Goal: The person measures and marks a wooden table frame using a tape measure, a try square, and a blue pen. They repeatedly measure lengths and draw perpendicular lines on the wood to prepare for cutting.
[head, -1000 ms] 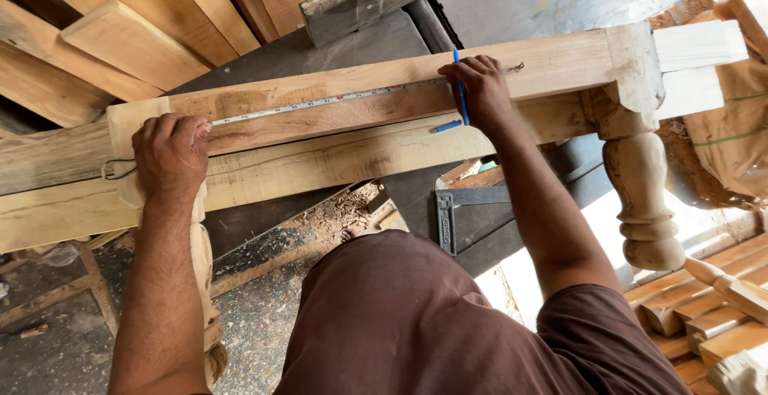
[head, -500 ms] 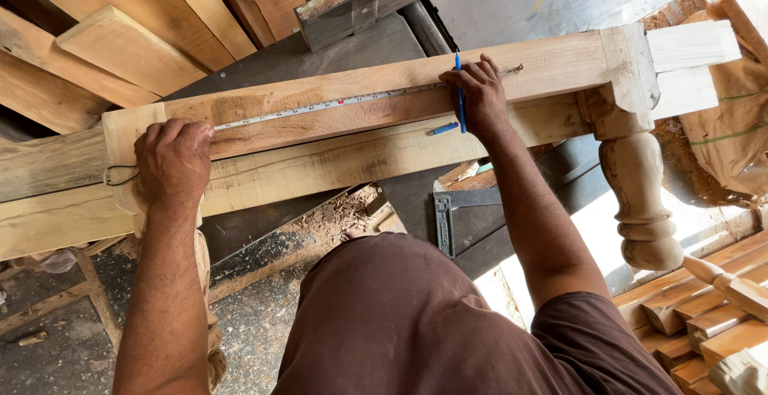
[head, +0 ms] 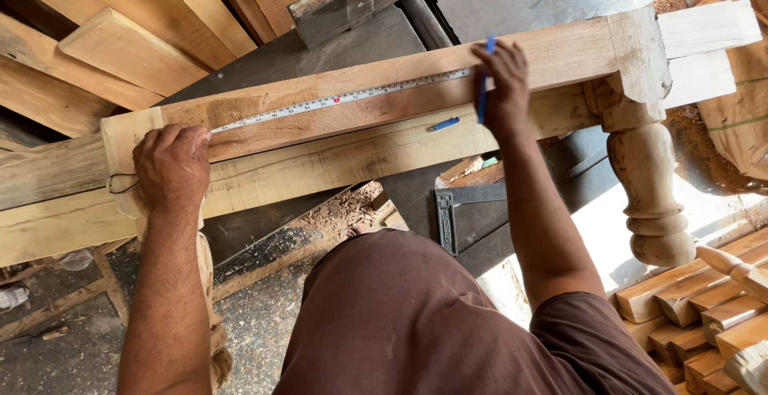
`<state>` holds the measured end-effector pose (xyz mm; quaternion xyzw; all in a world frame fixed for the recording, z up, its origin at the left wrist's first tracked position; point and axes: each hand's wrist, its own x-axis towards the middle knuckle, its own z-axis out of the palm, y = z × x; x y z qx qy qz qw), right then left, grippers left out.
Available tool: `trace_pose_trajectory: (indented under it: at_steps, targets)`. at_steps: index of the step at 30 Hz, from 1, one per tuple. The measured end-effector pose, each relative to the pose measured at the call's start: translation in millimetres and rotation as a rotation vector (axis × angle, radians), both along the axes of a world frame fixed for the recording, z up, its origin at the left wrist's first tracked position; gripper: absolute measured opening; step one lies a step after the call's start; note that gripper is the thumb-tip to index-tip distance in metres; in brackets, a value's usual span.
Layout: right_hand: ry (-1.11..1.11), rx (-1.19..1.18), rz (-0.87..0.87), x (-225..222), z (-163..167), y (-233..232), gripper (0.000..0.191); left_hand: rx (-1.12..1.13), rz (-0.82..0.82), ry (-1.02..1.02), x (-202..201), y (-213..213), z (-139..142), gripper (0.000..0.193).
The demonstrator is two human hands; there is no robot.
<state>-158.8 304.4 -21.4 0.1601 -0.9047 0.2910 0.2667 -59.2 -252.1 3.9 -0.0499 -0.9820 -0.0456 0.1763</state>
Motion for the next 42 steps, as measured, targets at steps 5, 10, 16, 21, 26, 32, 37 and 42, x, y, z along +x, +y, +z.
trace_pose_trajectory:
  at_steps: [5,10,16,21,26,32,37,42]
  targets:
    - [-0.051,-0.872,-0.078,22,4,64,0.027,-0.011,-0.021,0.043,1,-4,-6,0.003]
    - [-0.429,-0.961,-0.078,22,15,119,0.027,-0.024,-0.074,0.033,2,-13,-12,0.003]
    - [-0.674,-0.577,-0.112,1,26,120,0.016,-0.098,-0.050,-0.012,5,-23,-21,0.005]
    - [-0.710,-0.480,-0.151,-3,30,114,0.013,-0.077,-0.076,-0.006,6,-30,-22,0.008]
    - [-0.719,-0.543,-0.100,-4,27,120,0.013,-0.068,-0.100,-0.003,7,-32,-22,0.009]
    - [-0.702,-0.589,-0.055,-5,27,121,0.012,-0.102,-0.065,-0.020,5,-32,-23,0.006]
    - [-0.719,-0.491,-0.088,-6,31,117,0.014,-0.079,-0.066,-0.043,3,-33,-22,0.006]
    - [-0.752,-0.451,-0.124,-5,37,113,0.015,-0.119,-0.060,-0.052,4,-40,-32,0.003]
